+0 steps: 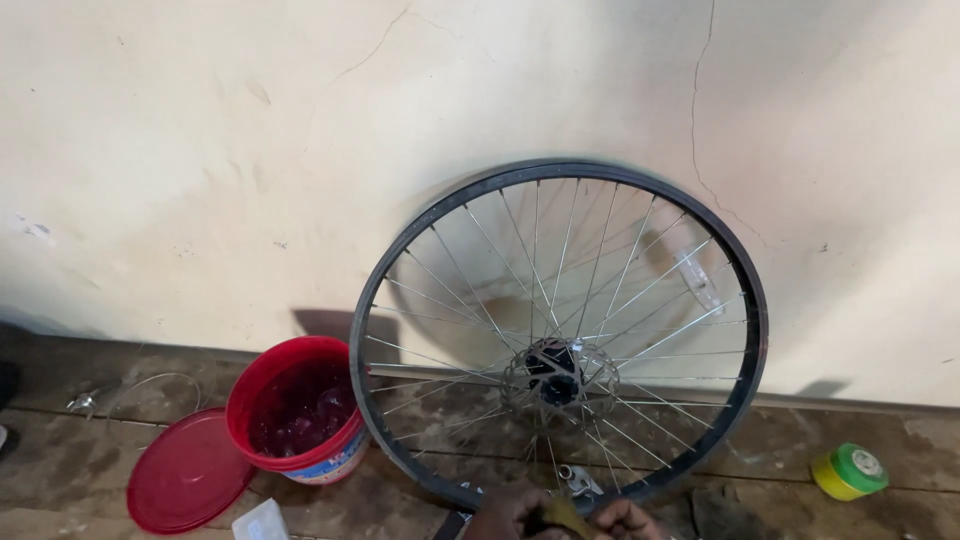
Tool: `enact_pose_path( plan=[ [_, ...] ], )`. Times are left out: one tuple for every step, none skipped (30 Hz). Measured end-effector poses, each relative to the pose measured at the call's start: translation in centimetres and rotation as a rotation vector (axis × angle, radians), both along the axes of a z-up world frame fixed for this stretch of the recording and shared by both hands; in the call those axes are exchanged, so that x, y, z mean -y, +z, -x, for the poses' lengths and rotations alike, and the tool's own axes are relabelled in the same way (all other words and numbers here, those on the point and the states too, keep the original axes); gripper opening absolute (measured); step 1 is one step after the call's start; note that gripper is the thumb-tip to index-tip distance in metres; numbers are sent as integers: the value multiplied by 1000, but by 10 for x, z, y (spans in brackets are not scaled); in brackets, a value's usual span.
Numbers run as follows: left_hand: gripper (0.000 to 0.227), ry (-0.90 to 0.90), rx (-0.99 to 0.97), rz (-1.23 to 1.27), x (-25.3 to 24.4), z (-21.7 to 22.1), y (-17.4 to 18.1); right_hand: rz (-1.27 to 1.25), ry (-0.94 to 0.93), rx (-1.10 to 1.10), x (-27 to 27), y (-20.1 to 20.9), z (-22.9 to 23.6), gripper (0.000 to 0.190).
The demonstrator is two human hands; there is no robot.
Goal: The person cleans the hub and disc brake rotor of a bicycle wheel using a cloth and a red liquid from a bucket. They wipe the components thoroughly, dip the cloth into the liquid, and use a wrench to manipulate parts of the hub while cleaning.
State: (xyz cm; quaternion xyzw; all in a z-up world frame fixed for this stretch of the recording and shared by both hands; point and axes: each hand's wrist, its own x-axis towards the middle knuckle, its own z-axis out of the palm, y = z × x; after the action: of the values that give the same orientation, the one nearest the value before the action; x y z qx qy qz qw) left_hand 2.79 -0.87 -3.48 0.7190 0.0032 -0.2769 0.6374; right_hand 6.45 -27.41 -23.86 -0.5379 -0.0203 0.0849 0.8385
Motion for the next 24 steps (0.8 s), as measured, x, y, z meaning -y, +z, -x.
enact_pose_path(
  plan=[
    [32, -3, -3, 0, -3, -1, 4, 0, -3, -3, -14, 53, -3, 29],
    [26, 117, 75, 115, -6, -2, 8, 100, -17, -266, -27, 105, 2, 21],
    [22, 237, 158, 231, -9, -6, 12, 199, -24, -525, -38, 158, 11, 29],
    [22, 235, 161, 232, -10, -11, 19, 199, -27, -522, -32, 149, 5, 29],
    [24, 301, 180, 167, -12, -13, 25, 121, 164, -454, -28, 140, 4, 24],
    [26, 366, 199, 100, -14, -15, 31, 43, 354, -386, -23, 130, 2, 20],
    [26, 368, 195, 99, -15, -16, 37, 43, 356, -389, -26, 125, 6, 20],
    [21, 365, 251, 168, -16, -18, 43, -5, 434, -376, -30, 120, 9, 25],
    [17, 364, 302, 236, -17, -17, 48, -53, 514, -368, -33, 114, 16, 30],
    [17, 368, 293, 234, -19, -11, 45, -55, 516, -377, -36, 114, 21, 30],
    [17, 384, 345, 191, -19, -13, 46, -32, 511, -324, -37, 118, 16, 28],
    [17, 401, 397, 148, -19, -15, 48, -9, 506, -270, -39, 122, 11, 26],
    [17, 400, 408, 148, -18, -14, 48, -9, 507, -259, -42, 129, 7, 26],
    [21, 398, 335, 108, -16, -13, 48, 19, 498, -182, -44, 135, 3, 24],
    [27, 395, 259, 66, -14, -11, 47, 45, 489, -106, -47, 140, 0, 22],
    [27, 394, 268, 65, -13, -11, 53, 44, 488, -97, -50, 146, -2, 22],
    [21, 380, 245, 59, -11, -8, 58, 68, 473, -34, -50, 150, 2, 20],
    [17, 366, 221, 53, -8, -4, 61, 93, 457, 28, -50, 153, 6, 19],
    [17, 360, 211, 54, -9, -3, 64, 92, 451, 18, -49, 155, 12, 19],
    [17, 272, 127, 72, -9, -2, 66, 118, 435, 73, -48, 156, 19, 18],
    [19, 187, 45, 89, -10, -2, 69, 144, 421, 130, -47, 158, 24, 18],
    [19, 183, 36, 89, -9, -1, 68, 144, 418, 121, -46, 158, 28, 18],
    [18, 198, 75, 51, -9, 1, 67, 168, 407, 177, -46, 157, 32, 19],
    [17, 212, 113, 14, -9, 3, 66, 192, 396, 233, -46, 156, 37, 20]
  ],
)
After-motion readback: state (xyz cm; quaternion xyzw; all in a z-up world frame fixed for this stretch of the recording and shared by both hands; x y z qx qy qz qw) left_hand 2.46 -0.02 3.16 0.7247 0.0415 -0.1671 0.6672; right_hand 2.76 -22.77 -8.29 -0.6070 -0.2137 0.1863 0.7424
